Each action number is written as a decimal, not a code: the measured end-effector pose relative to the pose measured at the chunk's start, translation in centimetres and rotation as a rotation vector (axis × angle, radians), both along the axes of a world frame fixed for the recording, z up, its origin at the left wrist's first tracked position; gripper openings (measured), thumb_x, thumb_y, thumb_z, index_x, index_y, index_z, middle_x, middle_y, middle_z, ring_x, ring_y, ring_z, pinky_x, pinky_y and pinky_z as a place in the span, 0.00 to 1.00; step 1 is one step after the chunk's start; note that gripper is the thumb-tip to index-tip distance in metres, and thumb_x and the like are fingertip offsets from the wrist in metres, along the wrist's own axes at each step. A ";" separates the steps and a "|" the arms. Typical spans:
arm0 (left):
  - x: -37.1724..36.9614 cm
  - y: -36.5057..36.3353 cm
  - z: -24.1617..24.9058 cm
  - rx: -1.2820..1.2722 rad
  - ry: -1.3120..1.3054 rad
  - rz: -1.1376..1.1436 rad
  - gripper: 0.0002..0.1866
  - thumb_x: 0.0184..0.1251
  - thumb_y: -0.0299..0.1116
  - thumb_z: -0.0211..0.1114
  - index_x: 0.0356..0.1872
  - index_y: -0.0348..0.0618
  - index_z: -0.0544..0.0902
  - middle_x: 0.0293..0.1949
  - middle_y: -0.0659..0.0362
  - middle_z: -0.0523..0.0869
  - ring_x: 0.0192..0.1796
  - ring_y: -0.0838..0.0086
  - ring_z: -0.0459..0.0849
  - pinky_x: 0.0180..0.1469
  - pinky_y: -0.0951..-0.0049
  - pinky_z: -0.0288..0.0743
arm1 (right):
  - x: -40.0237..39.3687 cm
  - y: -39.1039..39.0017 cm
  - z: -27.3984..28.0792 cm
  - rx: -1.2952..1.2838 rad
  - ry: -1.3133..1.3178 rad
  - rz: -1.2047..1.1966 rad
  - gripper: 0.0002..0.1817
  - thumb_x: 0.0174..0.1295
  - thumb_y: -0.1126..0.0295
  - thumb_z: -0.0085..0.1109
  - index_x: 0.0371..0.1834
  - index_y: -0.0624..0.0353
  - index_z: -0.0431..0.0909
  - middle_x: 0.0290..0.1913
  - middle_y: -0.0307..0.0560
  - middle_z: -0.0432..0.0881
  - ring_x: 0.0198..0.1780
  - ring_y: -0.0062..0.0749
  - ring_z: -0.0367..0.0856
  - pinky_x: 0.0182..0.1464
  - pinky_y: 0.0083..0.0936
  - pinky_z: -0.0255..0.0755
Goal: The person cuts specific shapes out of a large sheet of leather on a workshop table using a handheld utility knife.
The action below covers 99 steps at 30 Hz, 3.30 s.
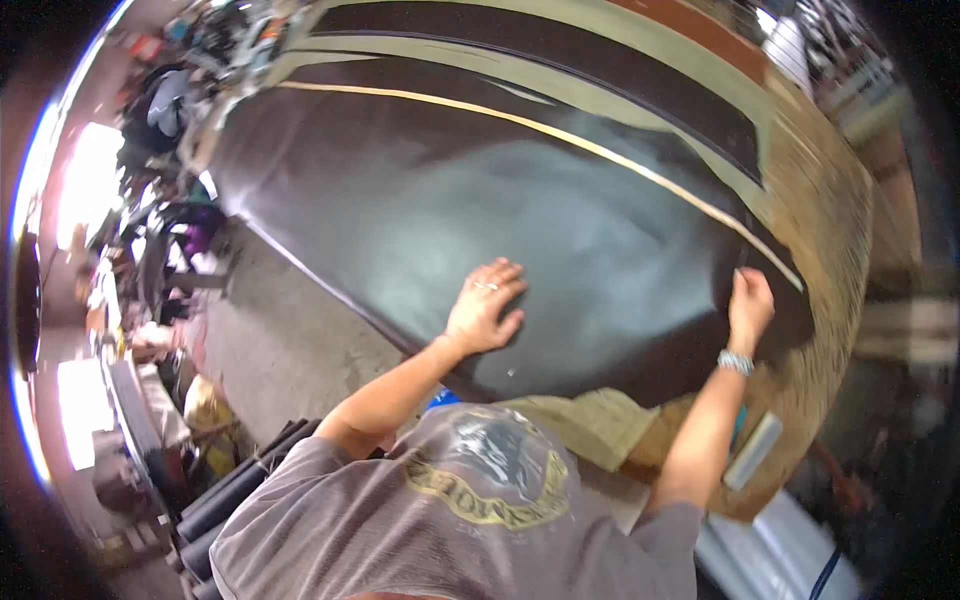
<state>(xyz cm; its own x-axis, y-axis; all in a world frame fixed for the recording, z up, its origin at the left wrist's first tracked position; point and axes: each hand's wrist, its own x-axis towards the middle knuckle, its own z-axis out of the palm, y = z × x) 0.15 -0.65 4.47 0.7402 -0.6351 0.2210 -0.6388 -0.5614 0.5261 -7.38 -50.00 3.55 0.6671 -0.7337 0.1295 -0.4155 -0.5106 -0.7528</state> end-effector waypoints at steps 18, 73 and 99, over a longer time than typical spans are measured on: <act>0.2 0.3 0.1 0.028 0.036 0.006 0.26 0.62 0.39 0.70 0.61 0.44 0.81 0.71 0.54 0.75 0.79 0.57 0.65 0.78 0.49 0.59 | 1.1 -0.3 -2.2 -0.028 0.040 0.030 0.09 0.67 0.72 0.66 0.46 0.62 0.84 0.40 0.45 0.89 0.42 0.31 0.86 0.49 0.31 0.80; 0.8 -0.3 -0.2 0.065 0.019 0.035 0.25 0.58 0.33 0.72 0.59 0.45 0.82 0.70 0.56 0.77 0.78 0.57 0.66 0.78 0.49 0.58 | 4.6 6.7 1.5 -0.236 0.305 -0.048 0.07 0.60 0.64 0.68 0.35 0.53 0.89 0.40 0.55 0.89 0.44 0.54 0.88 0.48 0.45 0.81; 0.6 -0.5 -0.4 -0.023 0.046 -0.008 0.24 0.58 0.37 0.71 0.57 0.44 0.83 0.68 0.52 0.78 0.76 0.54 0.68 0.77 0.48 0.59 | 6.2 14.4 0.0 -0.244 0.259 0.068 0.08 0.59 0.65 0.68 0.36 0.57 0.89 0.38 0.57 0.89 0.42 0.54 0.88 0.46 0.40 0.81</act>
